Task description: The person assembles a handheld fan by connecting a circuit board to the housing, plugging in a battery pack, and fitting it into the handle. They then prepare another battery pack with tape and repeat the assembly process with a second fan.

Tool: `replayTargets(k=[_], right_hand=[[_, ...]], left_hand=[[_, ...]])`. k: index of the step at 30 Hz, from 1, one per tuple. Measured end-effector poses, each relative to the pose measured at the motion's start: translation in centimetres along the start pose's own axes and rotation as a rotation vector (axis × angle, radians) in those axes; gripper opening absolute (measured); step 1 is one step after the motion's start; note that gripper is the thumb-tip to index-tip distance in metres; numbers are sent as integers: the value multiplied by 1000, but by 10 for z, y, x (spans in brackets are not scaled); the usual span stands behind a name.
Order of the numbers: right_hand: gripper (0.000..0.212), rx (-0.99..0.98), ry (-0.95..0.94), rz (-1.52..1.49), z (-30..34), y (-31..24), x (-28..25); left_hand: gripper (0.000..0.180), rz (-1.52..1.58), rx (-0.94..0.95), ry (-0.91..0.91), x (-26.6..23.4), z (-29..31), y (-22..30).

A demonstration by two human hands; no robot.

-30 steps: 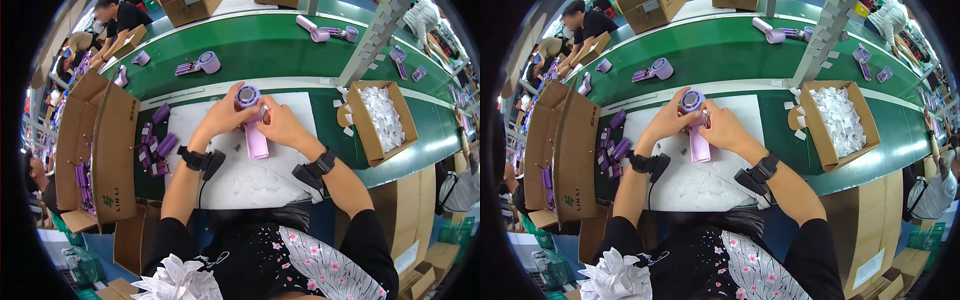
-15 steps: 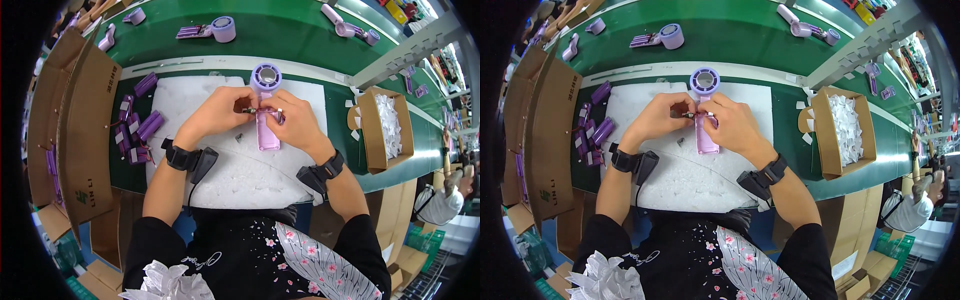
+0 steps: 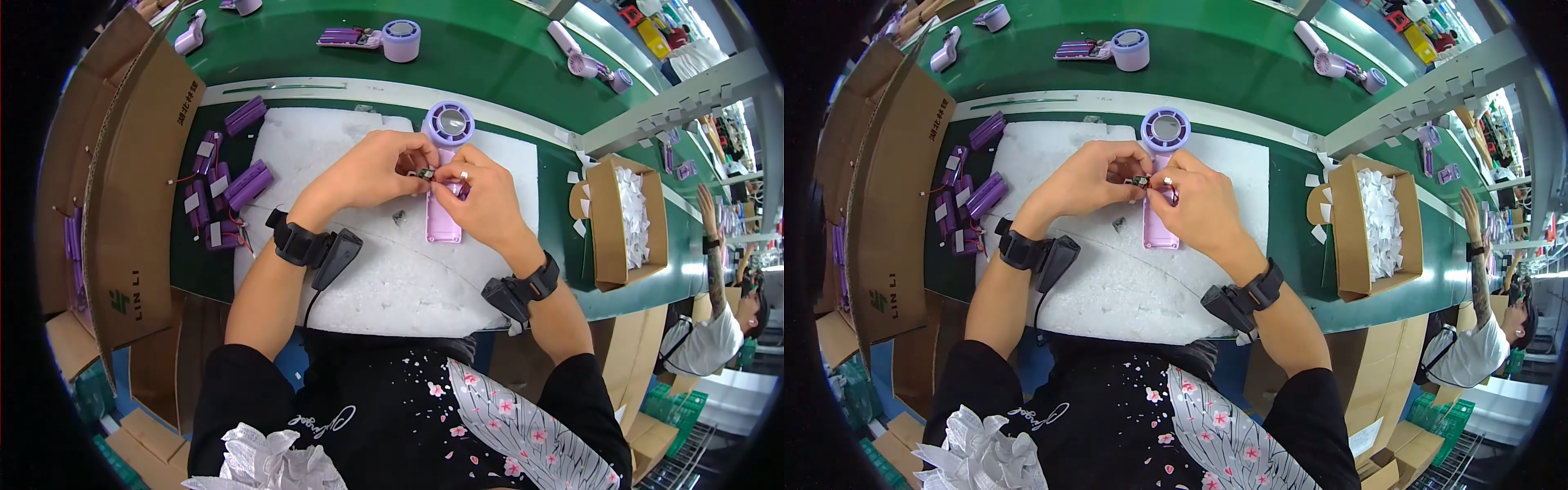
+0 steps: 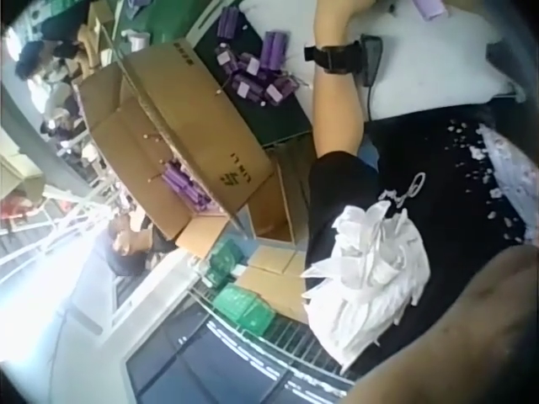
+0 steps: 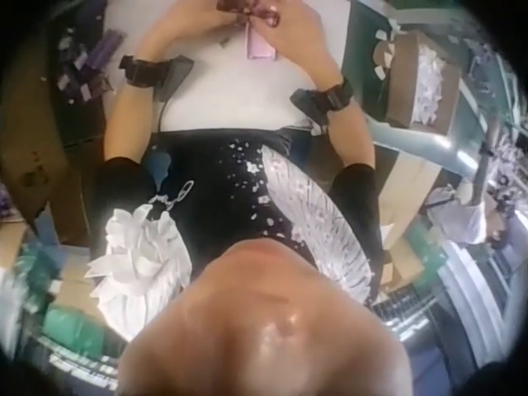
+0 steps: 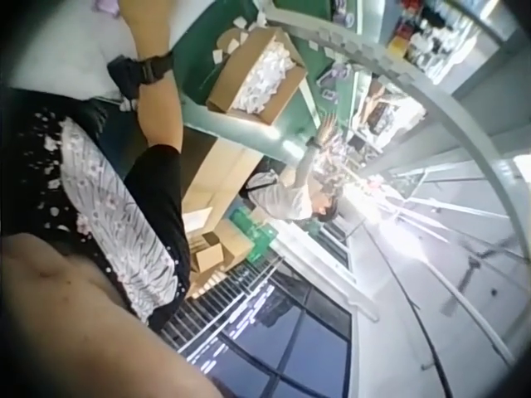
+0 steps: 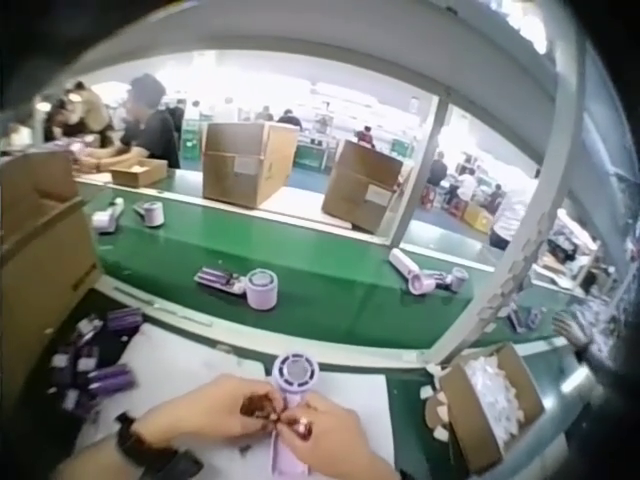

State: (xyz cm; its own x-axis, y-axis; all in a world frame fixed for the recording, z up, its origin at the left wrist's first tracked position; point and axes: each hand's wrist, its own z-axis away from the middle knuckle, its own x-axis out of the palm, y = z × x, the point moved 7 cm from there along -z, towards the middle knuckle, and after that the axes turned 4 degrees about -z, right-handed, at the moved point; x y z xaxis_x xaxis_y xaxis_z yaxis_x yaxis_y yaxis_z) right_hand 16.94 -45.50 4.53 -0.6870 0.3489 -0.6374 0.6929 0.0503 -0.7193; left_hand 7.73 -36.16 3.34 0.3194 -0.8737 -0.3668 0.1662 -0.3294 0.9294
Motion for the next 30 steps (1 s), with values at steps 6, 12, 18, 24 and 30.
replayTargets(k=[6, 12, 18, 24, 30], right_hand=[[10, 13, -22, 61, 1, 3, 2], [13, -19, -54, 109, 3, -1, 3], [17, -82, -102, 188, 4, -5, 6], [18, -94, -111, 287, 6, -8, 10], [19, -53, -91, 304, 5, -5, 11]], left_hand=[[17, -121, 74, -46, 0, 1, 0], [15, -279, 132, -13, -5, 4, 4], [17, -191, 166, -17, 5, 5, 18], [14, -155, 146, -24, 6, 4, 15], [12, -172, 227, -22, 10, 3, 22]])
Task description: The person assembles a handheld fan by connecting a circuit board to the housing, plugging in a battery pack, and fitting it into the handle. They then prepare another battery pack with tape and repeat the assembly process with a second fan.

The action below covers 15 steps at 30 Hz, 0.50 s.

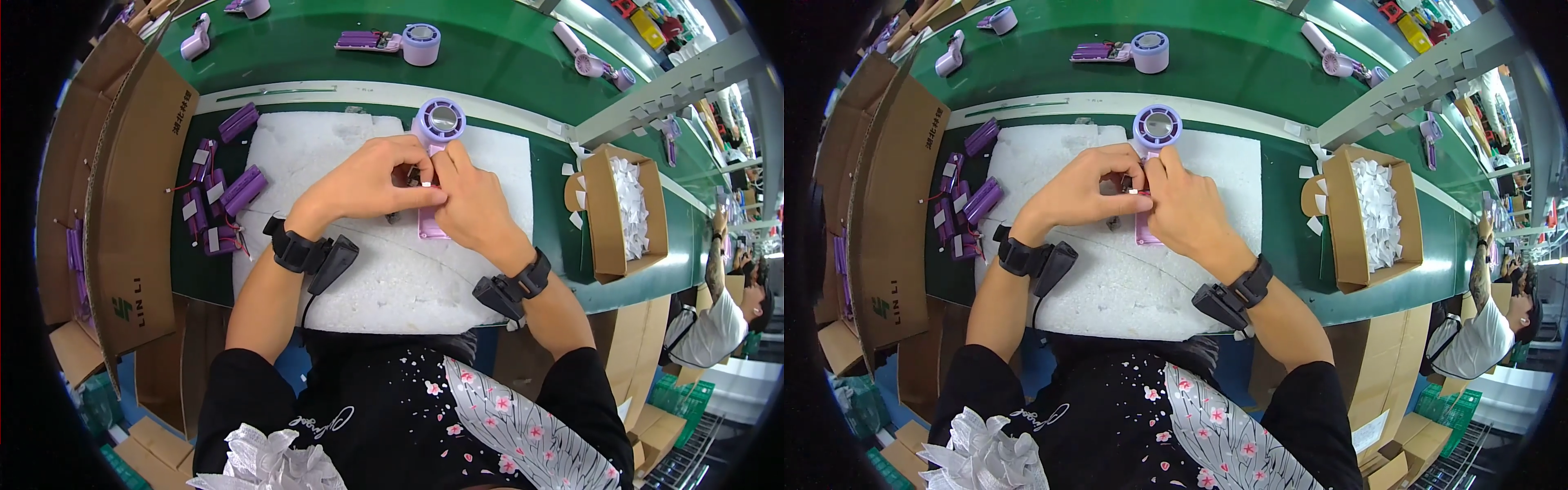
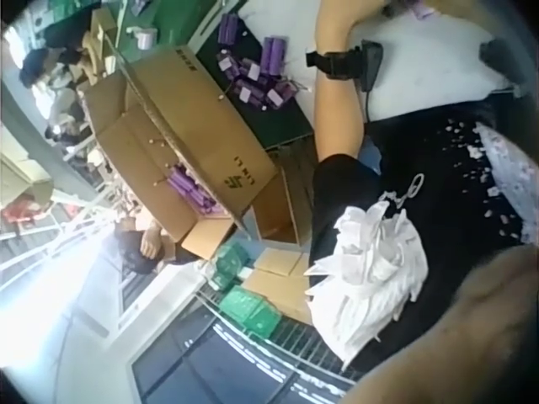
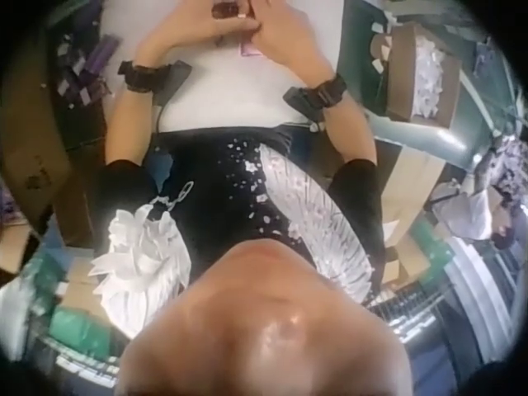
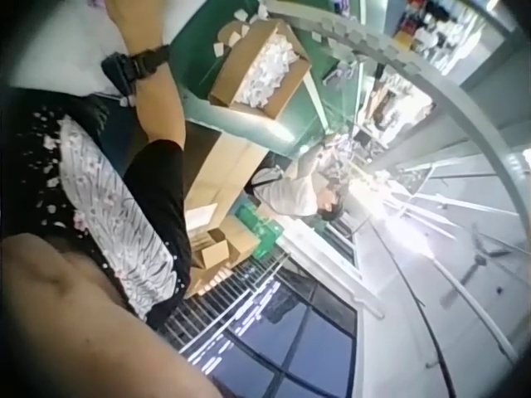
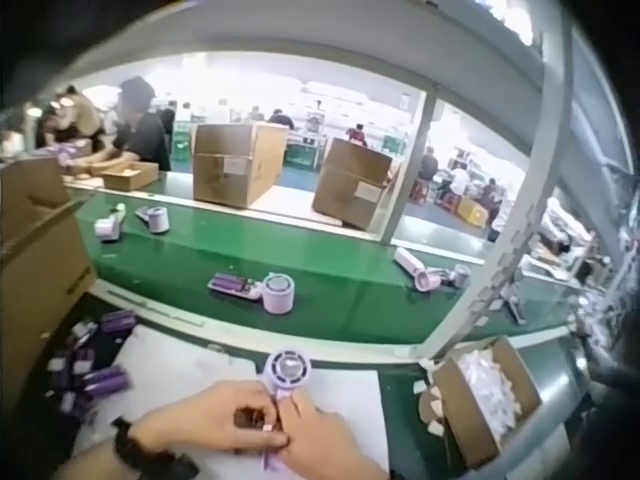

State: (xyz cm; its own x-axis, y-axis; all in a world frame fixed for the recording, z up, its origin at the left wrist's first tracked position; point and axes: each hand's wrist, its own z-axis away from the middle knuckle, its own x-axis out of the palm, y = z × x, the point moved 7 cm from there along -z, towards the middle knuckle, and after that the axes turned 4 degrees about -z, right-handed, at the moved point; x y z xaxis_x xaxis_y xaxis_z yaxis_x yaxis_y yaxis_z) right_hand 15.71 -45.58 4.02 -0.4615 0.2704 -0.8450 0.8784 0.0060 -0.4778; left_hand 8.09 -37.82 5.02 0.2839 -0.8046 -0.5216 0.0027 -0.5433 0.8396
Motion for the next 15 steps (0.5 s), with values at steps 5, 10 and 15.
replayTargets(k=[5, 10, 15], right_hand=[[19, 4, 120, -176, 0, 4, -7], [15, -63, 242, -400, 0, 2, -18], [10, -102, 247, -432, 0, 8, -18]], left_hand=[[20, 14, -59, 50, -2, -1, -6], [28, 122, -165, 43, 0, 1, -24], [31, 194, -171, 34, 1, -2, -26]])
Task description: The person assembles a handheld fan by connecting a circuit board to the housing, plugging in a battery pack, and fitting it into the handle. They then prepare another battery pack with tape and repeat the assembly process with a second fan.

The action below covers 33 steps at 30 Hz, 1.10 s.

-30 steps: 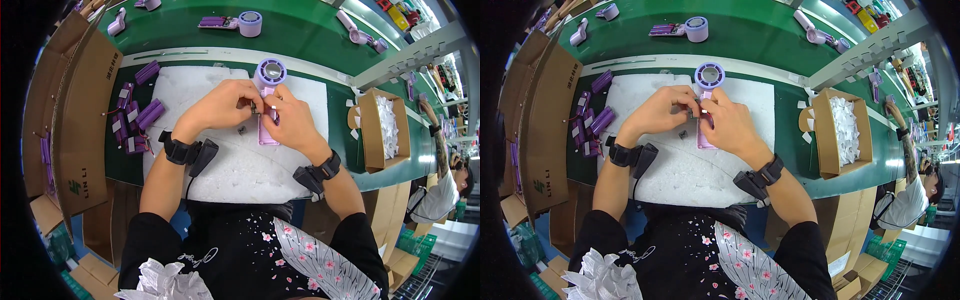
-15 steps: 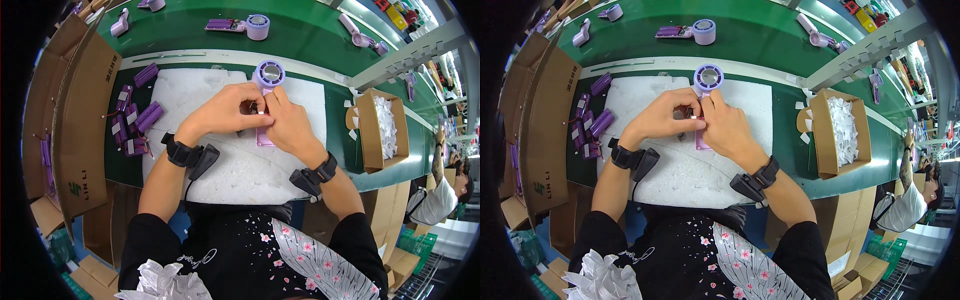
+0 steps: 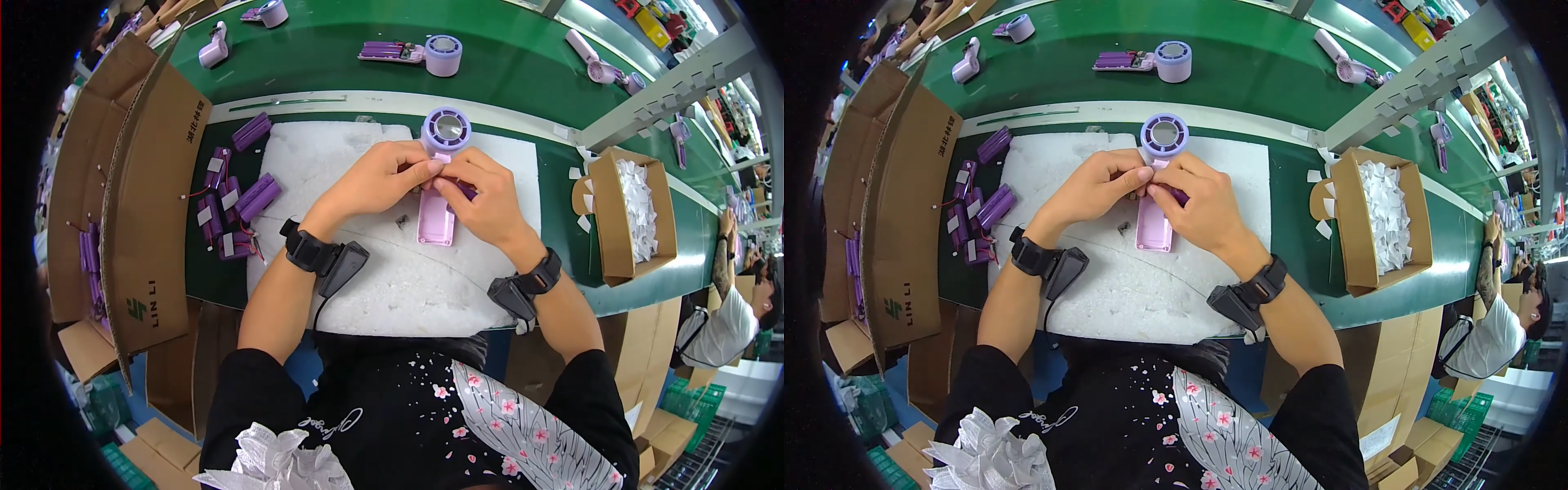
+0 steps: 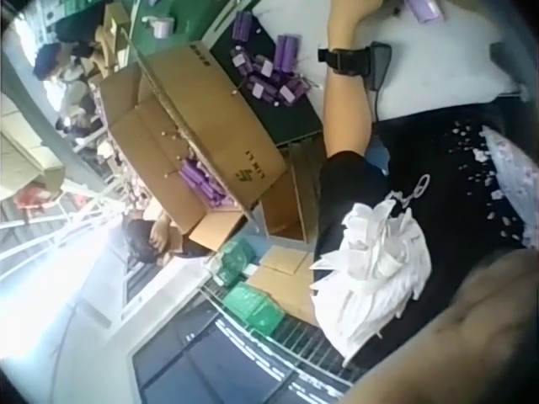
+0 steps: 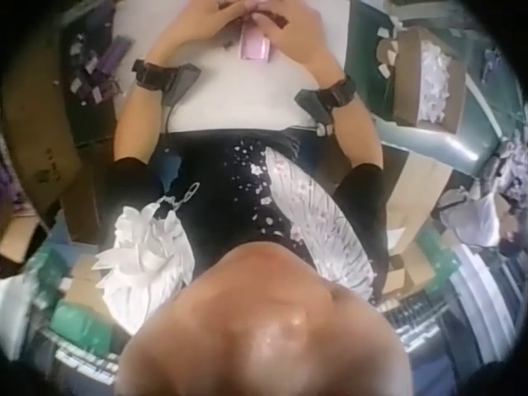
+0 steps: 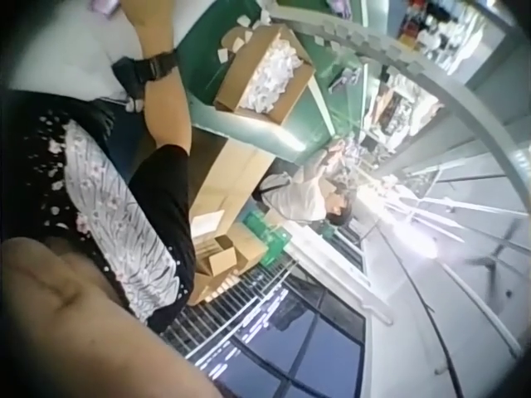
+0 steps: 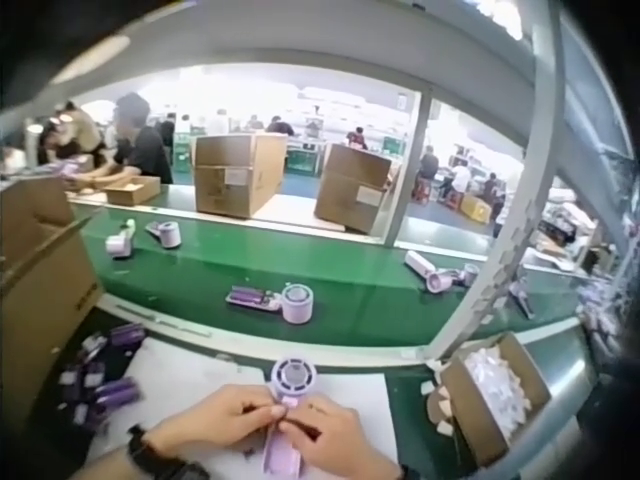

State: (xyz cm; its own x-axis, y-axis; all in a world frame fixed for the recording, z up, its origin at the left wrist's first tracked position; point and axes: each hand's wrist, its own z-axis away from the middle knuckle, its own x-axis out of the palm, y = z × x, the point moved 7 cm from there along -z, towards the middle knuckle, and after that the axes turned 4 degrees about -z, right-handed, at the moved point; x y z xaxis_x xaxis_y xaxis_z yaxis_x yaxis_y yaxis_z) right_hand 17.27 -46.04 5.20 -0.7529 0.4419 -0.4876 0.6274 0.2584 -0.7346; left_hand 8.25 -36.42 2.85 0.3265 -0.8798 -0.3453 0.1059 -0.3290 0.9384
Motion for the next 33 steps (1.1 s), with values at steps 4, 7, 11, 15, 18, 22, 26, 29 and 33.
replayTargets(k=[4, 7, 11, 15, 18, 22, 26, 29, 33], right_hand=[[8, 62, -22, -84, -2, 6, 1], [7, 118, -36, -81, -2, 9, 1], [7, 137, -30, -151, -2, 13, -1], [8, 173, -61, -196, -2, 16, -3], [9, 153, -116, -176, -2, 14, 0], [10, 138, -175, -156, -3, 10, 2], [10, 133, -199, -134, -2, 10, 3], [11, 136, -206, -121, -3, 11, 4], [11, 143, -216, -108, -2, 12, 3]], left_hand=[[34, -5, -34, -15, -2, 0, -3], [22, 87, -76, -35, -2, 0, -8], [6, 126, -1, -101, -1, 4, -2], [25, 198, -149, -136, -3, 6, -9], [27, 213, -118, -118, -5, 5, -12], [30, 224, -115, -113, -7, 4, -14], [31, 244, -101, -117, -7, 4, -12], [31, 245, -95, -114, -8, 4, -11], [33, 230, -95, -102, -9, 4, -11]])
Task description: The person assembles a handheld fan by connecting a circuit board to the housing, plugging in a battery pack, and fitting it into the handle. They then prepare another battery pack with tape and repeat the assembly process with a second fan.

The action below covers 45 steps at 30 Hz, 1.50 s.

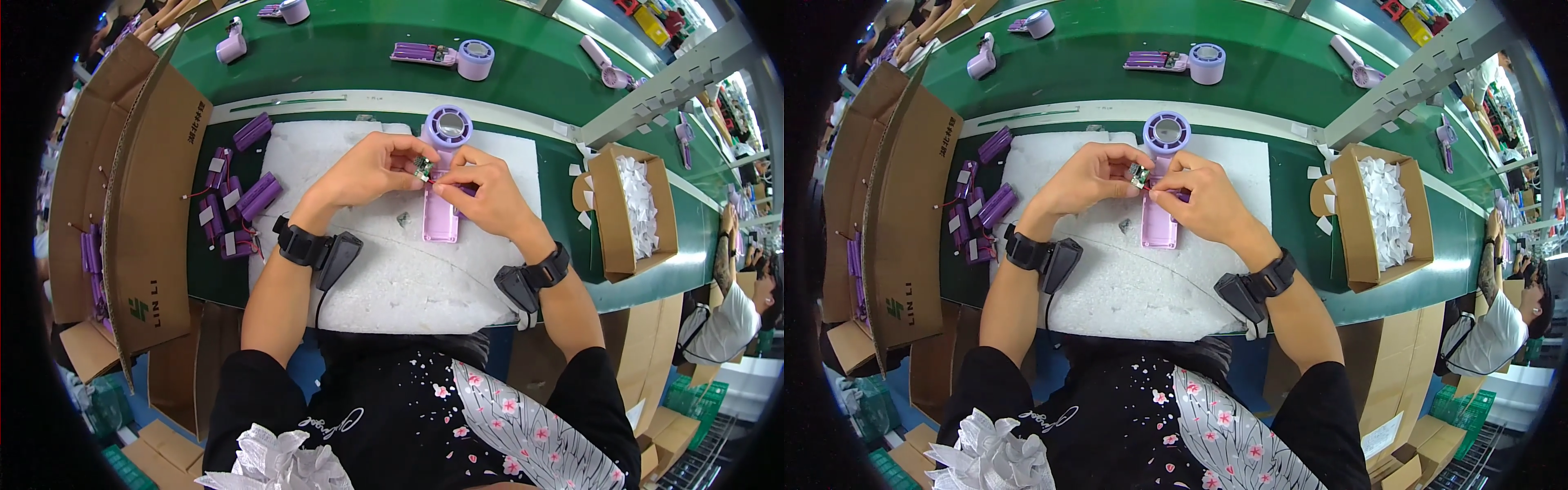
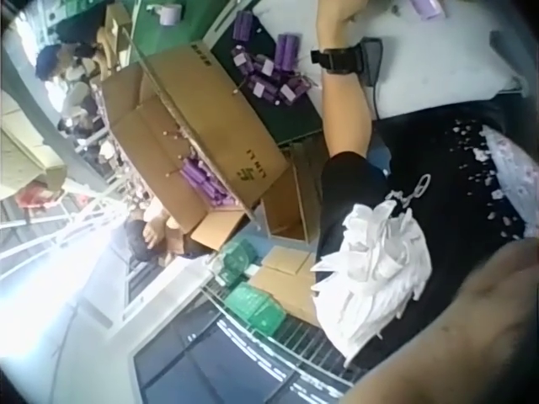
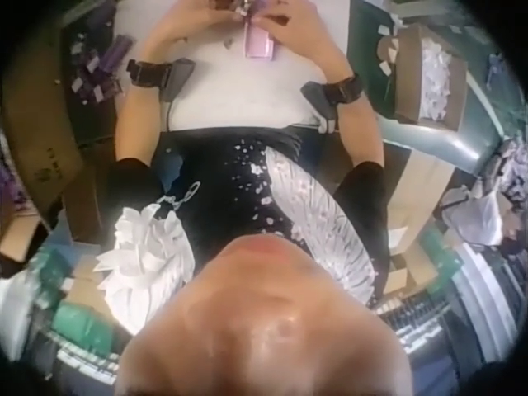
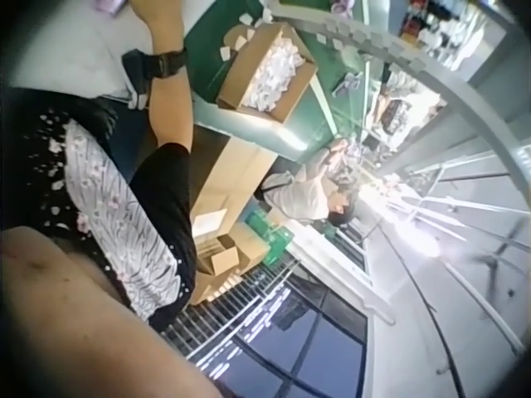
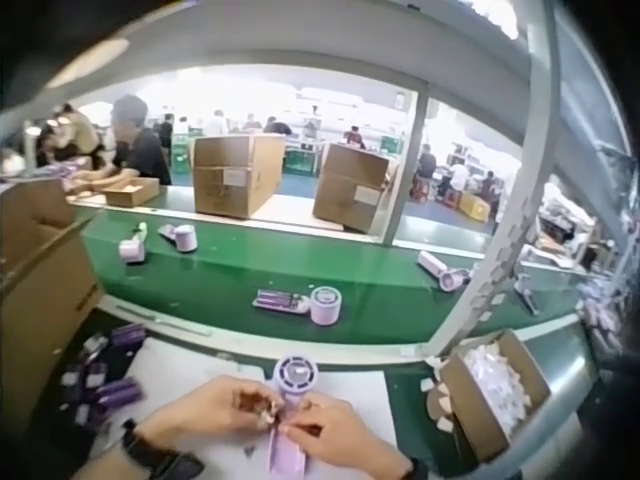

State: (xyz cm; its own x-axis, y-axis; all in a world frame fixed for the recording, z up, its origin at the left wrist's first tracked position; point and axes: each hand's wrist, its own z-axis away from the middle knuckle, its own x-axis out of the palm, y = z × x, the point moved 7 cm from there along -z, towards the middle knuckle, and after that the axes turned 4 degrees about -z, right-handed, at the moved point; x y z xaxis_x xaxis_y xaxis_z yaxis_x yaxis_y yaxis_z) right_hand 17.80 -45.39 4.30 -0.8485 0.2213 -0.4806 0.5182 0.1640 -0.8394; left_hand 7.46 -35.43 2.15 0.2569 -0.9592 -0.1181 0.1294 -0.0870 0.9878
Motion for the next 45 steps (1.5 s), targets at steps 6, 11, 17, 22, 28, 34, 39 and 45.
replayTargets(k=[6, 11, 17, 22, 28, 34, 39, 45], right_hand=[[10, 8, -7, -15, -1, -1, 2], [10, -17, 20, 1, 0, 0, 0], [11, -13, 34, -15, 1, 2, 0], [9, -83, 80, 14, 0, -3, -2], [12, -92, 123, 45, 1, -4, -5], [25, -16, 260, -5, 0, -12, -9], [30, -48, 236, 30, 3, -6, -3], [34, 29, 281, 47, 7, 5, -6]], left_hand=[[37, 65, -25, 18, -2, 2, -2], [37, -8, 13, 29, -1, -1, 0], [31, -36, 15, 137, -5, 0, 1], [36, -63, -2, 158, -7, 0, 1], [38, -109, 73, 177, 1, -2, 10], [38, -264, 132, 224, 1, 1, 18], [36, -197, 117, 258, -3, 2, 7], [27, -322, 140, 274, 0, 2, 13]])
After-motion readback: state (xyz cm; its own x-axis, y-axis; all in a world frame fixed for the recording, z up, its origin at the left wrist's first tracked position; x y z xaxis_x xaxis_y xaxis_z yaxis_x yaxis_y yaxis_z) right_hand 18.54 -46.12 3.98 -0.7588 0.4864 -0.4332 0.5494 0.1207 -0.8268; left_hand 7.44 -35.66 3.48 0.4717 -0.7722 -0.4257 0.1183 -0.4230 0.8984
